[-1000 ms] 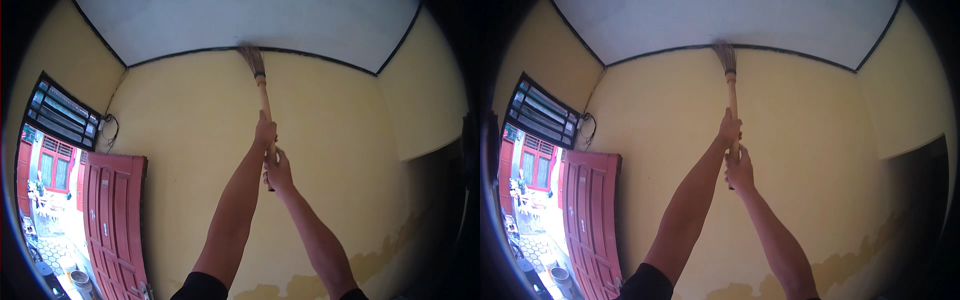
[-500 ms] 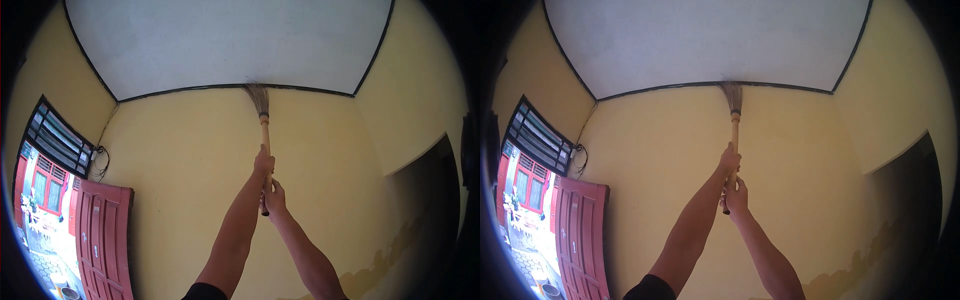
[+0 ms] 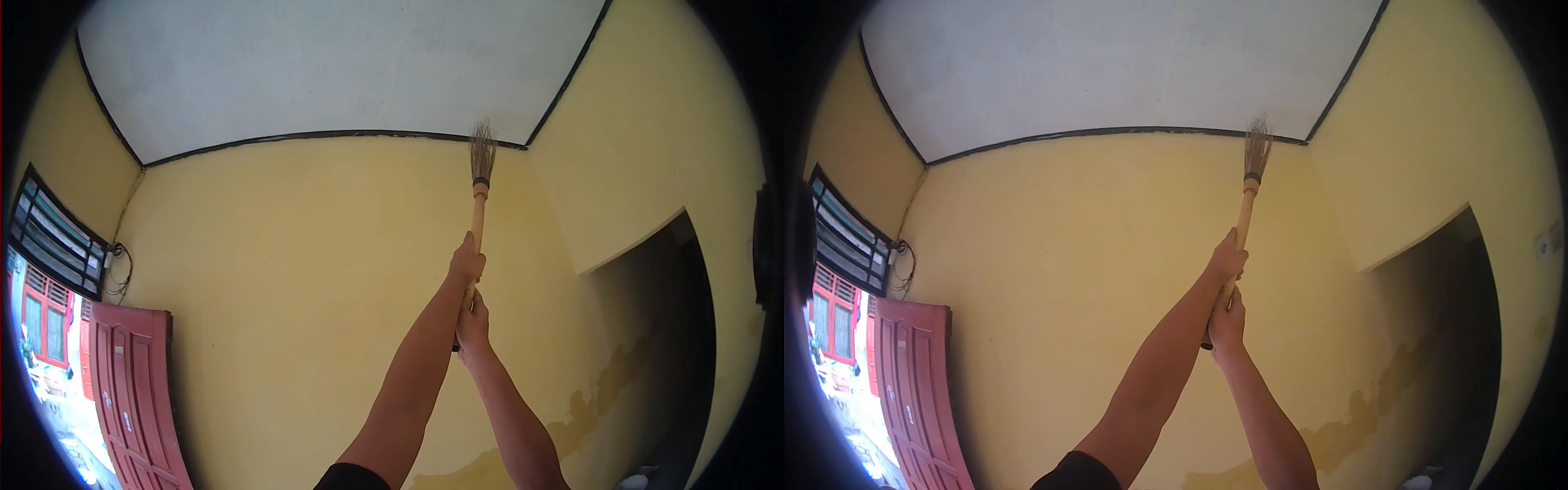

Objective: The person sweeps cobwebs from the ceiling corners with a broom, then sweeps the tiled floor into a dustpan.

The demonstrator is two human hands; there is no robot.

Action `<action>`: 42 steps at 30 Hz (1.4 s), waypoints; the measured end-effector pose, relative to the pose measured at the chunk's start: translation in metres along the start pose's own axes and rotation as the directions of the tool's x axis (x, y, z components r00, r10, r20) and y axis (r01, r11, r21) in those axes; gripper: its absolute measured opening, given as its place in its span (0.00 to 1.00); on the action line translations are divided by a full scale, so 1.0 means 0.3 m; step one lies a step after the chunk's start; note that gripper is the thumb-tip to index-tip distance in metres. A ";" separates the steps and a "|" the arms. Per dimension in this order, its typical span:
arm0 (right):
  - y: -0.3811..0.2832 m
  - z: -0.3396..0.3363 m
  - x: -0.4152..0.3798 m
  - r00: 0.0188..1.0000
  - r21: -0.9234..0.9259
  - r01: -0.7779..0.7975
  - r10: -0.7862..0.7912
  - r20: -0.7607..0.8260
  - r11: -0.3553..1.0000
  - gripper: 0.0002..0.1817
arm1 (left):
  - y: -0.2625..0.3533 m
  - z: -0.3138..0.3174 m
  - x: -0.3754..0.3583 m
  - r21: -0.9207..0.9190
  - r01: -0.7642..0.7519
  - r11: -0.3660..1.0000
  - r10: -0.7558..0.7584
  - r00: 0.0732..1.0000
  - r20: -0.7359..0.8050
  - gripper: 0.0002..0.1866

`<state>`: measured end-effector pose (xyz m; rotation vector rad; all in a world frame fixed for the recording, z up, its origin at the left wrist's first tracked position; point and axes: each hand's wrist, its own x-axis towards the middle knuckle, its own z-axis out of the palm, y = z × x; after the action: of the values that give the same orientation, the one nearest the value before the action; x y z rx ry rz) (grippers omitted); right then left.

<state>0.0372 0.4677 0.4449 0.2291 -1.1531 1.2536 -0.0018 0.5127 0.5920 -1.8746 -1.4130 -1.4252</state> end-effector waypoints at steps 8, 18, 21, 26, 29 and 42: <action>-0.041 -0.054 -0.063 1.000 -0.086 0.012 -0.013 -0.007 0.996 0.23 | -0.019 0.085 -0.032 -0.190 0.062 0.980 -0.054 0.997 0.047 0.35; -0.108 -0.063 0.052 0.921 0.012 -0.262 0.246 0.302 0.965 0.09 | -0.137 -0.064 0.076 -0.484 0.168 0.859 -0.237 0.968 -0.085 0.37; -0.121 -0.128 -0.033 0.933 -0.034 -0.202 0.203 0.298 0.979 0.16 | -0.061 -0.019 -0.047 -0.462 0.073 0.884 -0.185 0.962 -0.201 0.35; -0.155 -0.158 -0.118 0.945 -0.039 -0.173 0.177 0.276 0.984 0.20 | 0.050 -0.031 -0.136 -0.373 0.116 0.921 -0.156 0.984 -0.079 0.39; -0.170 -0.105 -0.078 0.953 0.067 -0.185 0.162 0.256 0.980 0.16 | 0.029 -0.040 -0.031 -0.364 0.153 0.919 -0.178 0.983 -0.036 0.40; -0.106 -0.223 0.018 0.931 0.098 -0.245 0.206 0.301 0.964 0.14 | -0.039 0.075 -0.029 -0.360 0.162 0.919 -0.226 0.964 -0.142 0.41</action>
<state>0.0995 0.5058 0.4317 0.3989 -1.3756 1.5413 -0.0011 0.5309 0.5722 -1.7792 -1.3595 -2.0013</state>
